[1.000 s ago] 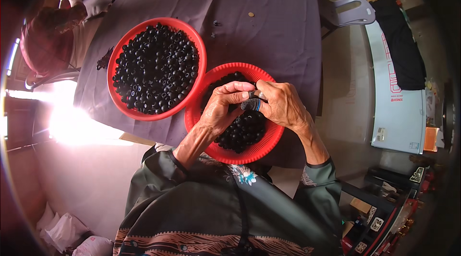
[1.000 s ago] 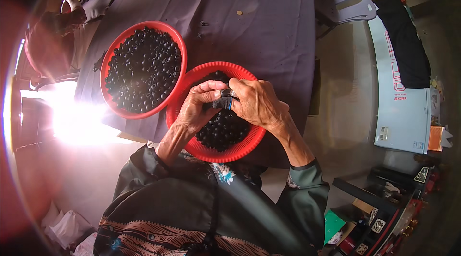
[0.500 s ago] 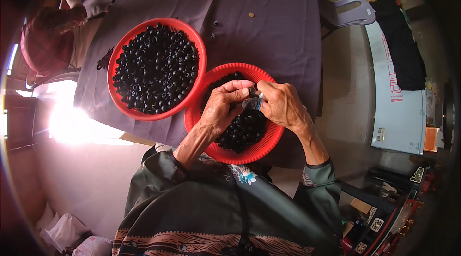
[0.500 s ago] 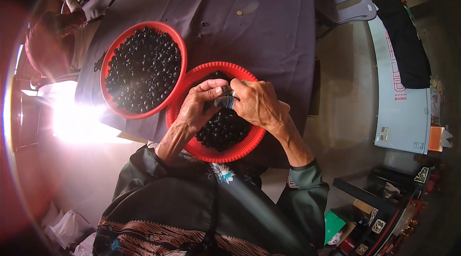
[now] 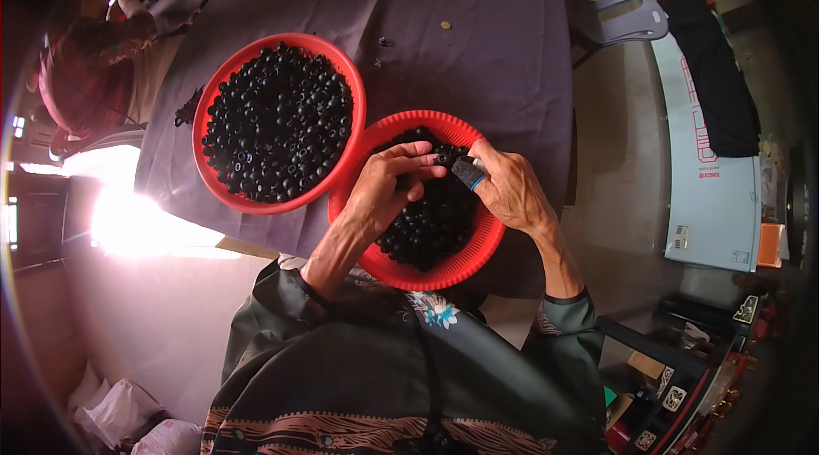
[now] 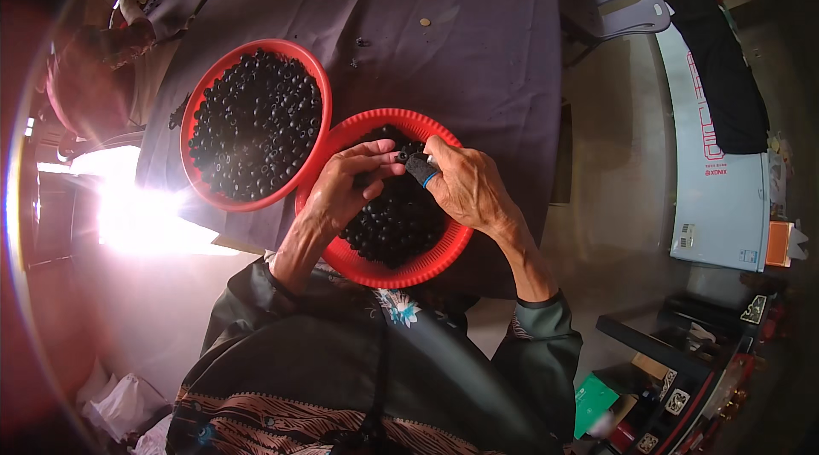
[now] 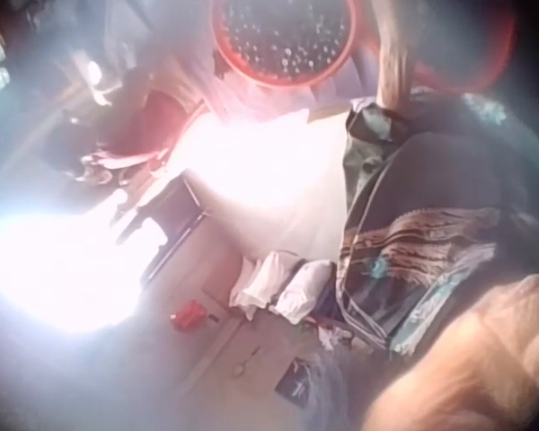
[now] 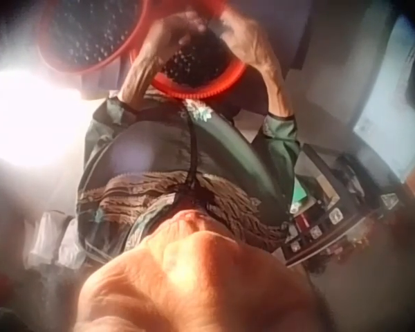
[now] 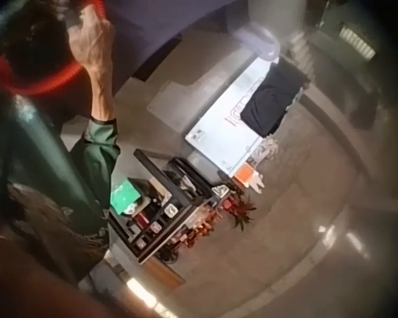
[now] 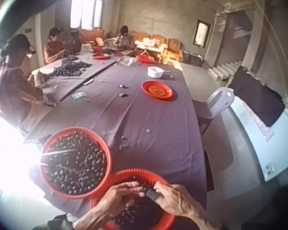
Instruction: The person inspects and sorts small black plastic components by hand within red containers.
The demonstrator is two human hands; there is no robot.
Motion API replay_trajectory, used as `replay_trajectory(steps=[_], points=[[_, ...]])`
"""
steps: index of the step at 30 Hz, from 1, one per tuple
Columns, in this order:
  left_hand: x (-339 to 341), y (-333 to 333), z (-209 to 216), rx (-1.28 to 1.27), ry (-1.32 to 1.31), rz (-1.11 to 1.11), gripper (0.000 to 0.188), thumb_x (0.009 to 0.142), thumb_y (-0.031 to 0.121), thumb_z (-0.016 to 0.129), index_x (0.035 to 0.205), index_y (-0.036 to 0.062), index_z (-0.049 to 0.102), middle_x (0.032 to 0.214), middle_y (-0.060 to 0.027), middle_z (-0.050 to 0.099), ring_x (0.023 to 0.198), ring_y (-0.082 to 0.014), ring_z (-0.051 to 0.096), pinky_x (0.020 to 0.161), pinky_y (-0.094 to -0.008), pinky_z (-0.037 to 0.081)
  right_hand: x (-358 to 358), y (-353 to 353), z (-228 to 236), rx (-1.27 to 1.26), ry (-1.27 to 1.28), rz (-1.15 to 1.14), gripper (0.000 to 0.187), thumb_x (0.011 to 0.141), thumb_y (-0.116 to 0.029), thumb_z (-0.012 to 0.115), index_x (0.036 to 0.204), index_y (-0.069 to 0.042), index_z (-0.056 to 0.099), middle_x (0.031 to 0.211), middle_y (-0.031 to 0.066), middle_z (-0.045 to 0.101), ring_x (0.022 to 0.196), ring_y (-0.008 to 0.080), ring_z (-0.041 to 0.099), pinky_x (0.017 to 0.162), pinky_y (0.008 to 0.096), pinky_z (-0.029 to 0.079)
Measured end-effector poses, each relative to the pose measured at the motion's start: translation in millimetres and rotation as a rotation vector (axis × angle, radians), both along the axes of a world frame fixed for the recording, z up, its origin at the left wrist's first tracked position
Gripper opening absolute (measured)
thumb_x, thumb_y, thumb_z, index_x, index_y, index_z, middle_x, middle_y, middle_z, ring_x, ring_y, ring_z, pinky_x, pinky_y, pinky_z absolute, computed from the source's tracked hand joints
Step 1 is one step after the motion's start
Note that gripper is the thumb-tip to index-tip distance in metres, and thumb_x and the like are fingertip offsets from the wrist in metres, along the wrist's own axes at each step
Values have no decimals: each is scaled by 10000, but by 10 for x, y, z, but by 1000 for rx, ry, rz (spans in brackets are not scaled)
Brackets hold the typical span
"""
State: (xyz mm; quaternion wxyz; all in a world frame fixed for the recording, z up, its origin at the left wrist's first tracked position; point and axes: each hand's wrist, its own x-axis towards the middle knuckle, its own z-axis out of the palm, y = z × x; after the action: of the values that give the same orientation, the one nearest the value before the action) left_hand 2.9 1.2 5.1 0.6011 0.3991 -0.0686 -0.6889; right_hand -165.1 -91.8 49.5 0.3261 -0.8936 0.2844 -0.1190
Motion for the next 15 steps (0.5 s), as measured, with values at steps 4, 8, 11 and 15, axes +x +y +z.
replay_trajectory(steps=[4, 8, 11, 15], points=[[-13, 14, 4, 16, -144, 15, 274, 895, 132, 506, 1123, -19, 489, 993, -115, 594, 688, -127, 582, 445, -174, 333, -7, 16, 36, 42, -100, 7, 189, 835, -155, 587, 907, -2, 503, 656, 162, 544, 555, 267, 528, 543, 348, 424], [23, -13, -41, -26, -326, 41, 204, 877, 171, 571, 1015, 21, 565, 864, -57, 619, 575, -68, 524, 417, -171, 309, -23, 22, 29, 133, -68, -8, 176, 821, -141, 602, 879, 6, 525, 627, 124, 515, 534, 172, 467, 532, 316, 413], [14, -23, -32, -17, -355, 83, 212, 858, 180, 606, 1008, 33, 576, 817, -37, 611, 539, -47, 477, 411, -166, 304, 2, 51, 56, 179, -37, -35, 177, 823, -141, 595, 892, 5, 523, 629, 121, 514, 531, 180, 468, 532, 314, 414], [-4, -63, -112, -168, -153, 135, 264, 850, 168, 616, 1071, 29, 570, 814, -30, 600, 504, -41, 466, 402, -159, 312, 27, 58, 14, 130, -147, -32, 180, 825, -145, 594, 902, 0, 520, 641, 127, 532, 540, 184, 493, 536, 312, 418]])
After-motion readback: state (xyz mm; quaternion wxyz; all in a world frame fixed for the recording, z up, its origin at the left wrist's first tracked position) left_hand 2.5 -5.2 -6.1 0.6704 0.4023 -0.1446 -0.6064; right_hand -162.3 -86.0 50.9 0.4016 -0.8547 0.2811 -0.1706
